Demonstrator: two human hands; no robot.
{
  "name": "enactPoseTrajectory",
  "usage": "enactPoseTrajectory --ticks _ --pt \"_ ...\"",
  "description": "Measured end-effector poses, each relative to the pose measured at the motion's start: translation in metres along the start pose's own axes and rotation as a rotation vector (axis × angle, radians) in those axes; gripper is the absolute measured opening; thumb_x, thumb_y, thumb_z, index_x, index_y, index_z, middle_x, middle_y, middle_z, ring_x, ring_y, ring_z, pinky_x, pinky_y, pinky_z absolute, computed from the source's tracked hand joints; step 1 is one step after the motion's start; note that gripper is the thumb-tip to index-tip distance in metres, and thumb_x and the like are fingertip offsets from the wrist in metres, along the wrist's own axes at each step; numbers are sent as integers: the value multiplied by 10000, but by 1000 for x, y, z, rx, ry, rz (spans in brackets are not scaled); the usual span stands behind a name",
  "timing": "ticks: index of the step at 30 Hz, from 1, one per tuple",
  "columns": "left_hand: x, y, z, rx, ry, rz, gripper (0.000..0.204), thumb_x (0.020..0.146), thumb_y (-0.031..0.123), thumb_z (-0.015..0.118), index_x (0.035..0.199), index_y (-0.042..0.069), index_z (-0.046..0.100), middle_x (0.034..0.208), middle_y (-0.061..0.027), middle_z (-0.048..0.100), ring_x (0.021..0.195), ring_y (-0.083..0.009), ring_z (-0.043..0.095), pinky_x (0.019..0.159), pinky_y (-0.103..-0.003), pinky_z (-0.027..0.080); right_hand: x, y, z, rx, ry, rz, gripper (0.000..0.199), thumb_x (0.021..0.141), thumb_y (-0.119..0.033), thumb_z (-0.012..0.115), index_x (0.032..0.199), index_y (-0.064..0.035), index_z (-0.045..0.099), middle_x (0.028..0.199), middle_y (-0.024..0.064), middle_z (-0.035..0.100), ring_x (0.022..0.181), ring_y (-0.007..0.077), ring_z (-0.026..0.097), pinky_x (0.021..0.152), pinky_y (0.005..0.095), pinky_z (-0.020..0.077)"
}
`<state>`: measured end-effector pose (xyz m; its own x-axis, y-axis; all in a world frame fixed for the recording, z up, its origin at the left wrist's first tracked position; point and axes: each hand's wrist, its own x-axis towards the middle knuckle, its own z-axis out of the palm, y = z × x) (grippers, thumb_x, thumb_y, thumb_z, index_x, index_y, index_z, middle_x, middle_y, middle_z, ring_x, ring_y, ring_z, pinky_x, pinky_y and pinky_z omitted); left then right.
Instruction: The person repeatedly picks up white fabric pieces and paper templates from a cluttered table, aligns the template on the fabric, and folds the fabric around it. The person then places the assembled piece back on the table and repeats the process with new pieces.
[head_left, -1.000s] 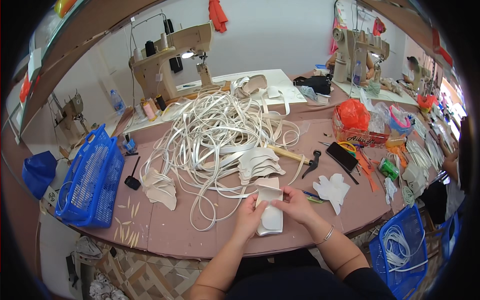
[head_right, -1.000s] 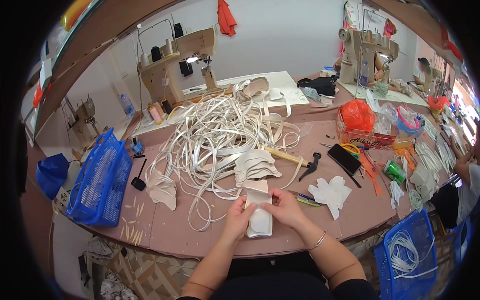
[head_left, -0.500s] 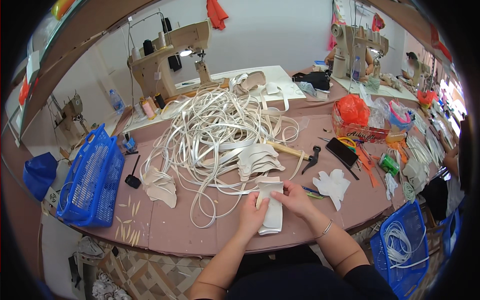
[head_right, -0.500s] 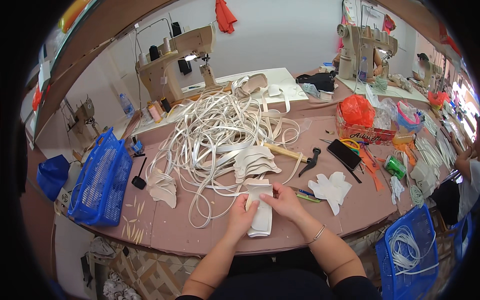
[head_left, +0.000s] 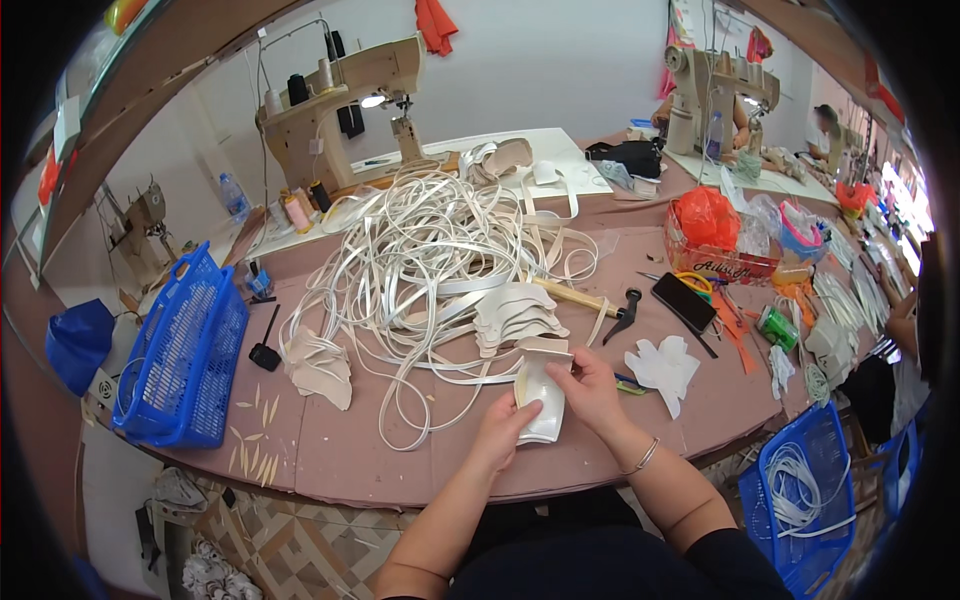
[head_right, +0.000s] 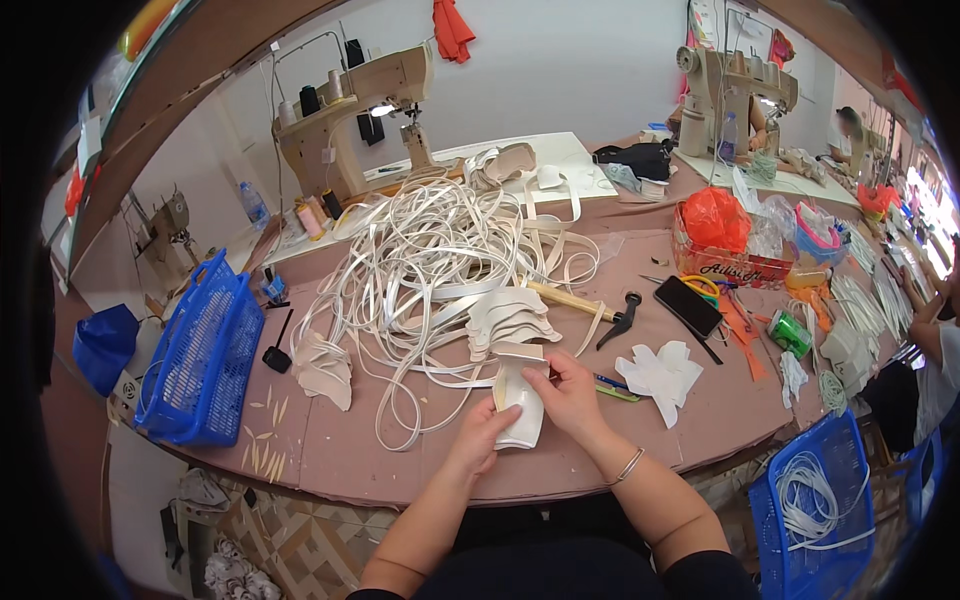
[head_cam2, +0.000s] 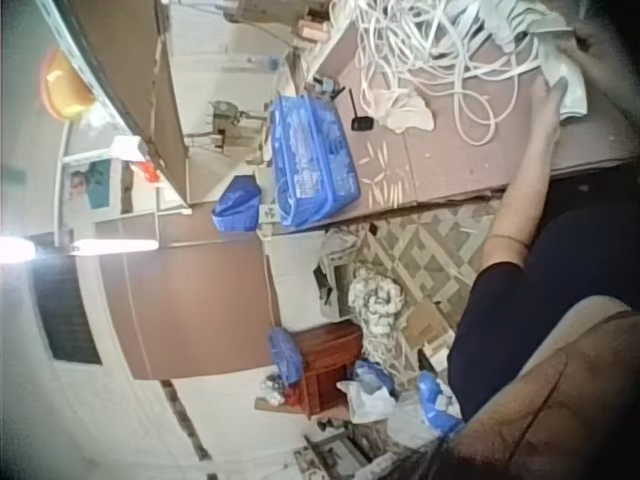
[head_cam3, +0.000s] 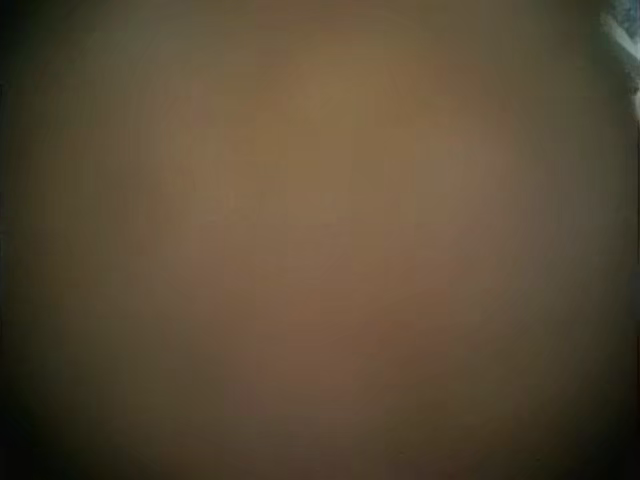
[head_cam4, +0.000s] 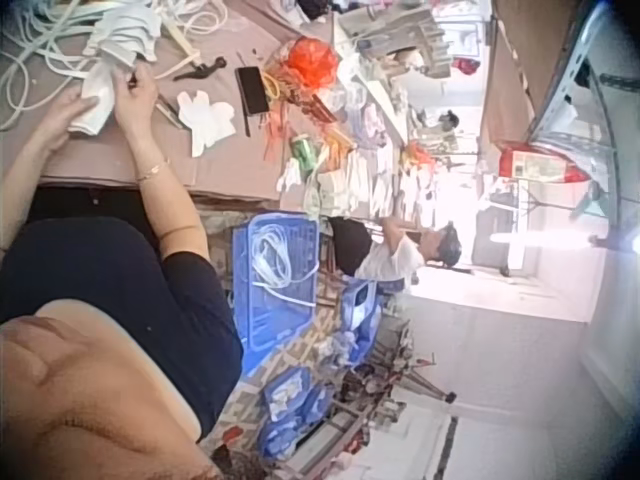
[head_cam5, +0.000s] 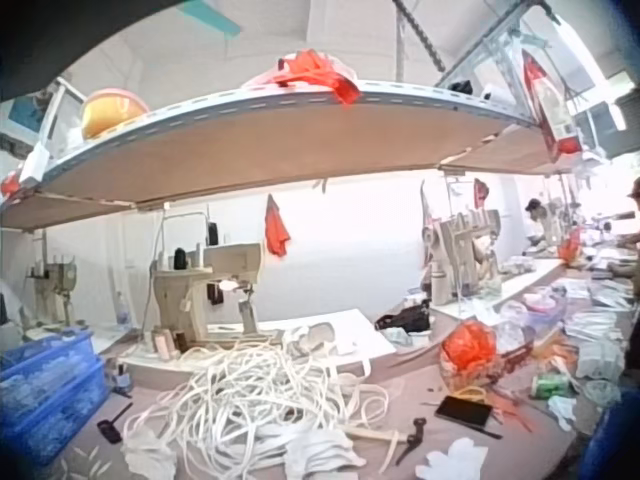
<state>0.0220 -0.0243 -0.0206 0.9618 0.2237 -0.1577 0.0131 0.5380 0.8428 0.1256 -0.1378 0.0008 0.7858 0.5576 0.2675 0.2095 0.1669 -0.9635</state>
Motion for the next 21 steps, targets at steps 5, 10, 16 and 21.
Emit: enactPoseTrajectory --ticks 5,10,16,21 --pt "1 -3 0 13 40 19 324 823 45 586 1127 -20 498 994 -90 608 865 -134 607 739 -262 505 -5 -14 1 247 -87 120 331 760 -83 649 1055 18 537 920 78 614 766 111 584 670 233 476" --pt "-2 2 10 140 4 64 330 825 71 596 1127 -13 493 978 -85 610 845 -132 607 703 -237 504 -6 -9 -2 -56 1 127 338 742 -42 660 1048 20 531 943 91 625 823 127 599 698 245 488" --pt "-3 -7 6 -19 190 23 241 827 84 602 1038 2 519 924 -81 613 797 -124 608 684 -232 505 -8 -7 6 132 190 25 333 743 -43 662 1046 31 544 918 94 638 804 129 607 685 249 491" --pt "1 -18 1 102 244 210 153 820 109 623 932 22 564 841 -51 619 708 -88 585 618 -209 470 -12 -4 -2 -92 103 170 232 774 -119 651 937 41 611 850 94 656 758 122 612 661 255 486"
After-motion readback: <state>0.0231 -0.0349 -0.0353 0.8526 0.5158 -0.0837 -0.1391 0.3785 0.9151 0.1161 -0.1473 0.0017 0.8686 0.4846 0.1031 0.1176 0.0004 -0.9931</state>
